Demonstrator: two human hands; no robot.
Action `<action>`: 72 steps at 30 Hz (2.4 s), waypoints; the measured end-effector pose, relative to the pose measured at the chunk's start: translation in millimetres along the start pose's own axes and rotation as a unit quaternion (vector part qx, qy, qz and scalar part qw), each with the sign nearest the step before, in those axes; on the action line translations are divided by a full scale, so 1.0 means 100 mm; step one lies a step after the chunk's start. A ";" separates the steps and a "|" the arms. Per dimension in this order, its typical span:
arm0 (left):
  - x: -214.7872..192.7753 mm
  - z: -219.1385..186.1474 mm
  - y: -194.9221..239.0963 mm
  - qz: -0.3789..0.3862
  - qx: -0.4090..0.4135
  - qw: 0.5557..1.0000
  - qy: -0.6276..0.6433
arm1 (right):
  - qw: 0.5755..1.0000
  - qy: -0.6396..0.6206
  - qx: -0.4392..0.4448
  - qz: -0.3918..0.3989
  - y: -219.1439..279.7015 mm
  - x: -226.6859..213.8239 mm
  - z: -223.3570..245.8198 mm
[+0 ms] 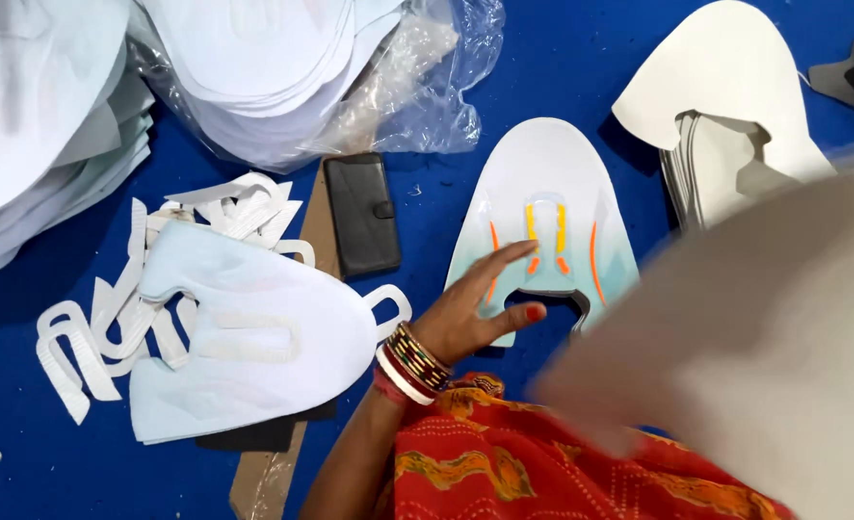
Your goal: The person picks up cut foam shoe-upper pieces one at a time from a blue work table, aligns them by hand, and stacks matching pieces into piles, occasionally lifting a plain foam piece to place on top of a stack.
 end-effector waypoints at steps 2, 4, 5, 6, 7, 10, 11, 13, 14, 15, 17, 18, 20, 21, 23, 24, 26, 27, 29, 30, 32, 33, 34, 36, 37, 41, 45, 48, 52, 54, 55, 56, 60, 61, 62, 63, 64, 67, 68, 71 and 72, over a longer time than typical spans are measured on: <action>0.06 -0.04 -0.07 0.040 0.012 0.997 0.057 | 0.999 -0.049 -0.015 -0.011 -0.33 0.32 0.27; 0.13 0.05 -0.13 0.106 -0.019 0.957 0.268 | 0.995 -0.097 -0.028 -0.019 -0.63 0.82 0.37; 0.09 0.19 -0.17 0.104 -0.022 0.957 0.269 | 0.992 -0.121 -0.033 -0.022 -0.76 0.97 0.37; 0.02 0.44 -0.20 0.053 -0.091 0.954 0.280 | 0.989 -0.144 -0.038 -0.024 -0.85 1.14 0.40; -0.06 0.68 -0.21 0.002 -0.159 0.944 0.290 | 0.985 -0.167 -0.042 -0.026 -0.93 1.33 0.48; -0.03 1.62 -0.19 -0.042 -0.270 0.899 0.342 | 0.994 -0.107 0.027 0.011 -1.12 2.06 0.41; 0.05 1.77 -0.17 -0.044 -0.274 0.898 0.342 | 0.994 -0.108 0.028 0.015 -1.12 2.21 0.29; 0.06 2.03 -0.11 -0.087 -0.235 0.956 0.154 | 0.998 -0.060 0.001 0.014 -1.10 2.50 0.11; 0.11 1.89 -0.10 -0.091 -0.240 0.954 0.154 | 0.998 -0.061 0.001 0.020 -1.06 2.47 0.18; 0.08 1.69 -0.11 -0.118 -0.210 0.971 0.004 | 0.999 -0.045 0.011 0.013 -1.01 2.43 0.22; 0.10 1.28 -0.13 -0.139 -0.183 0.962 -0.147 | 0.999 -0.029 0.024 0.013 -0.92 2.40 0.16; 0.11 1.10 -0.17 -0.141 -0.195 0.952 -0.192 | 0.999 -0.009 -0.010 0.049 -0.91 2.44 0.12; 0.18 0.86 -0.29 -0.143 -0.206 0.938 -0.240 | 0.995 0.008 -0.046 0.084 -0.79 2.37 0.21; 0.26 0.83 -0.36 -0.116 -0.215 0.926 -0.288 | 0.980 0.109 -0.060 0.155 -0.67 2.36 0.35; 0.38 0.88 -0.45 -0.091 -0.231 0.908 -0.337 | 0.948 0.207 -0.075 0.229 -0.39 2.43 0.28; 0.43 0.98 -0.48 -0.076 -0.247 0.898 -0.357 | 0.953 0.189 -0.050 0.230 -0.26 2.51 0.07; 0.49 1.08 -0.51 -0.069 -0.270 0.882 -0.380 | 0.957 0.165 -0.036 0.235 -0.07 2.63 -0.22; 0.53 1.10 -0.52 -0.058 -0.272 0.881 -0.382 | 0.964 0.162 -0.036 0.209 -0.03 2.62 -0.32; 0.55 1.19 -0.45 -0.050 -0.287 0.873 -0.391 | 0.970 0.146 -0.041 0.192 0.10 2.71 -0.45; 0.57 1.22 -0.41 -0.055 -0.280 0.866 -0.410 | 0.974 0.135 -0.071 0.169 0.16 2.70 -0.47; 0.53 1.23 -0.29 -0.066 -0.277 0.855 -0.433 | 0.976 0.116 -0.107 0.147 0.28 2.69 -0.33; 0.49 1.26 -0.19 -0.049 -0.297 0.856 -0.420 | 0.972 0.144 -0.088 0.163 0.35 2.70 -0.22; 0.47 1.30 -0.05 -0.029 -0.319 0.856 -0.406 | 0.966 0.171 -0.067 0.181 0.48 2.72 -0.12; 0.32 1.16 0.08 -0.099 -0.236 0.884 -0.392 | 0.967 0.177 -0.043 0.176 0.61 2.85 -0.28; 0.23 1.02 0.13 -0.162 -0.143 0.903 -0.370 | 0.967 0.190 -0.015 0.167 0.67 2.91 -0.39; -0.11 0.82 0.57 -0.154 -0.139 0.936 -0.286 | 0.965 0.197 -0.037 0.170 0.55 3.02 -0.60; -0.57 1.10 1.28 -0.154 -0.263 0.910 -0.281 | 0.979 0.138 -0.048 0.140 0.51 2.26 0.69; -0.68 1.17 1.64 -0.090 -0.308 0.895 -0.310 | 0.988 0.004 -0.138 0.075 0.64 2.05 1.51; -0.67 1.12 1.80 -0.091 -0.228 0.894 -0.374 | 0.942 -0.127 -0.287 0.116 1.00 2.25 2.49; -0.69 1.22 1.87 -0.095 -0.212 0.902 -0.364 | 0.923 -0.139 -0.306 0.186 1.18 2.47 2.70; -0.71 1.25 1.89 -0.098 -0.194 0.909 -0.356 | 0.899 -0.151 -0.323 0.252 1.30 2.61 2.83; -0.72 1.26 1.91 -0.098 -0.194 0.909 -0.355 | 0.899 -0.151 -0.324 0.253 1.37 2.73 2.82; -0.70 1.37 1.94 -0.070 -0.169 0.917 -0.354 | 0.874 -0.089 -0.377 0.294 1.73 3.19 2.77; -0.69 1.41 1.96 -0.073 -0.161 0.918 -0.356 | 0.870 -0.068 -0.392 0.292 1.81 3.27 2.74; -0.68 1.36 1.91 -0.073 -0.160 0.918 -0.355 | 0.870 -0.067 -0.391 0.292 1.85 3.30 2.72; -0.68 1.32 1.88 -0.084 -0.167 0.913 -0.362 | 0.872 -0.054 -0.401 0.276 1.88 3.32 2.71; -0.70 1.27 1.85 -0.094 -0.175 0.908 -0.370 | 0.873 -0.041 -0.411 0.259 1.92 3.34 2.71; -0.67 1.23 1.77 -0.175 -0.161 0.901 -0.363 | 0.884 -0.036 -0.396 0.245 1.95 3.34 2.71; -0.65 1.25 1.75 -0.175 -0.160 0.901 -0.362 | 0.884 -0.035 -0.396 0.244 1.95 3.35 2.69; -0.63 1.30 1.71 -0.201 -0.172 0.894 -0.361 | 0.886 -0.033 -0.392 0.246 1.97 3.37 2.62; -0.62 1.31 1.70 -0.191 -0.190 0.892 -0.362 | 0.884 -0.034 -0.396 0.245 1.98 3.36 2.61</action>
Point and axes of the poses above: each hand's wrist, its own y-axis away from the middle knuckle, its own x-axis out of the palm, z = x × y, the point moved 7 cm from there along -y, towards the middle knuckle, and after that the axes turned 1 degree about y, right-handed, at the moved point
